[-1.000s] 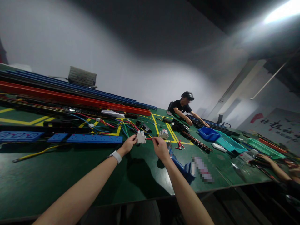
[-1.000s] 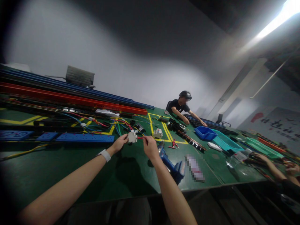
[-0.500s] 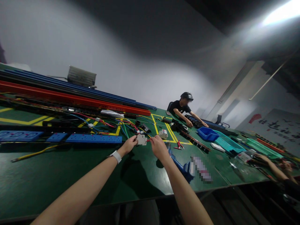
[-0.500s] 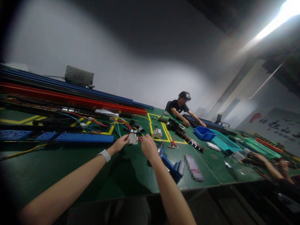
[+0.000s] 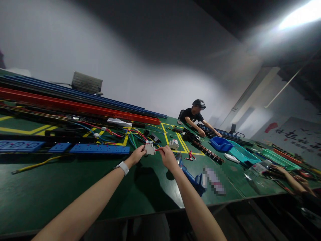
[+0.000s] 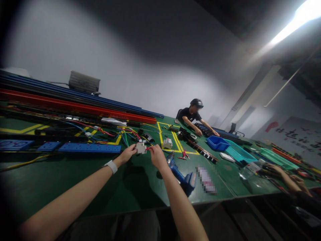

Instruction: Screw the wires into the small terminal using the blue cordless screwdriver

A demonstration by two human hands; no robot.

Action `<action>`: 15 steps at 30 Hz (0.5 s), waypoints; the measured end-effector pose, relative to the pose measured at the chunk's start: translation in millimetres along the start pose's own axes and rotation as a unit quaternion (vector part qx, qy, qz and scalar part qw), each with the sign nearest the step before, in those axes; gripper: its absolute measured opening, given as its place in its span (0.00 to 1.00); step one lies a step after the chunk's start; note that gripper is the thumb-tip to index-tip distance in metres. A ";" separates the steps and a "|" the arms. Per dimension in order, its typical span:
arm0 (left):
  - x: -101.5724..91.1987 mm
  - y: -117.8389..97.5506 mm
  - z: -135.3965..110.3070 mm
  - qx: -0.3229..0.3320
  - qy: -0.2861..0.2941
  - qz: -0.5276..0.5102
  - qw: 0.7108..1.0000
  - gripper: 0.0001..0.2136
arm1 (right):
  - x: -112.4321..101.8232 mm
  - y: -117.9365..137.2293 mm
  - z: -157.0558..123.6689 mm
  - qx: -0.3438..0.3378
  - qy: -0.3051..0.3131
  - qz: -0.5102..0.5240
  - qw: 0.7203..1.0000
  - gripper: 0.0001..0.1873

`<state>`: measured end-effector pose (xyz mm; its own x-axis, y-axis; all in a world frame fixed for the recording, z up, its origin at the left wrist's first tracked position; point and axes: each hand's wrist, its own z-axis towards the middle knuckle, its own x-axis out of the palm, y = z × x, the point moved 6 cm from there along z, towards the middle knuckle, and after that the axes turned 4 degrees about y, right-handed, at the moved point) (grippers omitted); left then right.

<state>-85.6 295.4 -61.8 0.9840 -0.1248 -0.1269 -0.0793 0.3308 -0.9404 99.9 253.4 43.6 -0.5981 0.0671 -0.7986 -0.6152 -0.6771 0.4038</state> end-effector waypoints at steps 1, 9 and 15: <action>0.7 -2.3 -1.1 -0.001 0.002 0.010 1.000 0.23 | -0.2 -1.6 0.2 0.004 0.005 0.002 1.000 0.13; 2.1 -14.3 -7.0 0.014 -0.003 0.097 0.995 0.21 | -13.6 -26.9 -21.3 0.077 0.058 0.014 0.995 0.30; 1.4 -16.3 -10.6 0.009 -0.001 0.146 0.989 0.18 | -59.6 -75.7 -57.4 0.188 0.133 -0.068 0.971 0.54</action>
<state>-84.6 280.0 -49.9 0.9200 -0.0191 -0.3914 -0.3574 0.3684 -0.8582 211.6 258.6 35.0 -0.3755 -0.0878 -0.9227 -0.8531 -0.3564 0.3811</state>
